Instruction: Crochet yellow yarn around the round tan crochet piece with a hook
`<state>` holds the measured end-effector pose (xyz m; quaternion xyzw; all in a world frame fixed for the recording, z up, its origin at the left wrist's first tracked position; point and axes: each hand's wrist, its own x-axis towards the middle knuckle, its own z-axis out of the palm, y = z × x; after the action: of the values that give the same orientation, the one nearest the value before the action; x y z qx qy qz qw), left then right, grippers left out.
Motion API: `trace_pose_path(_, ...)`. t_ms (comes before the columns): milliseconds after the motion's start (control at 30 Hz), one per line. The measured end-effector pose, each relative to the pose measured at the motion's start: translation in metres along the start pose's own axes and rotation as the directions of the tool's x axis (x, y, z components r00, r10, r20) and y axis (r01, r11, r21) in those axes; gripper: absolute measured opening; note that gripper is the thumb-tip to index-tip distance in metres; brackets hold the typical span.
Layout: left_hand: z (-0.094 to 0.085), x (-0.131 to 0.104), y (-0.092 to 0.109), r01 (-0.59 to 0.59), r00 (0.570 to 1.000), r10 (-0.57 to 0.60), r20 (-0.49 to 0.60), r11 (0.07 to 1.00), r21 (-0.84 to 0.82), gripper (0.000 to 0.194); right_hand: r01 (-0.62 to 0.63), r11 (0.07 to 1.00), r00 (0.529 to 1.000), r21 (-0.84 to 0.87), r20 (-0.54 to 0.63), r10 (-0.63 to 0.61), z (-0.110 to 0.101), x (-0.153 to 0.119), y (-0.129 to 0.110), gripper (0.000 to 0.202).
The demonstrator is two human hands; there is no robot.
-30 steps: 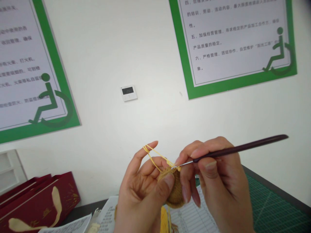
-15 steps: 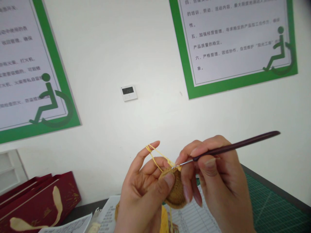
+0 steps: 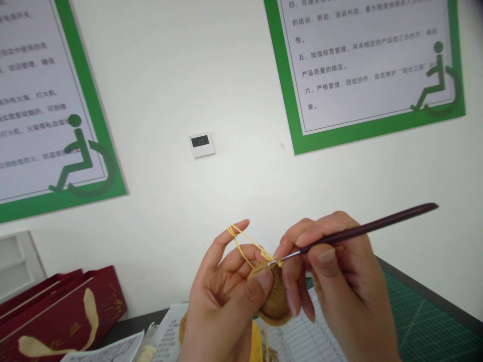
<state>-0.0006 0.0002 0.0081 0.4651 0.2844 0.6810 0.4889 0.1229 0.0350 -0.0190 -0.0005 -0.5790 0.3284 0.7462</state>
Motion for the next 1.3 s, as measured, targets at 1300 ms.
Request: trace_pose_path(1300,-0.002,0.002,-0.003,-0.151,0.988,0.153,0.021,0.987,-0.053,0.063,0.448,0.853,0.894,-0.269,0.163,-0.418,0.002,-0.006,0.017,0.027)
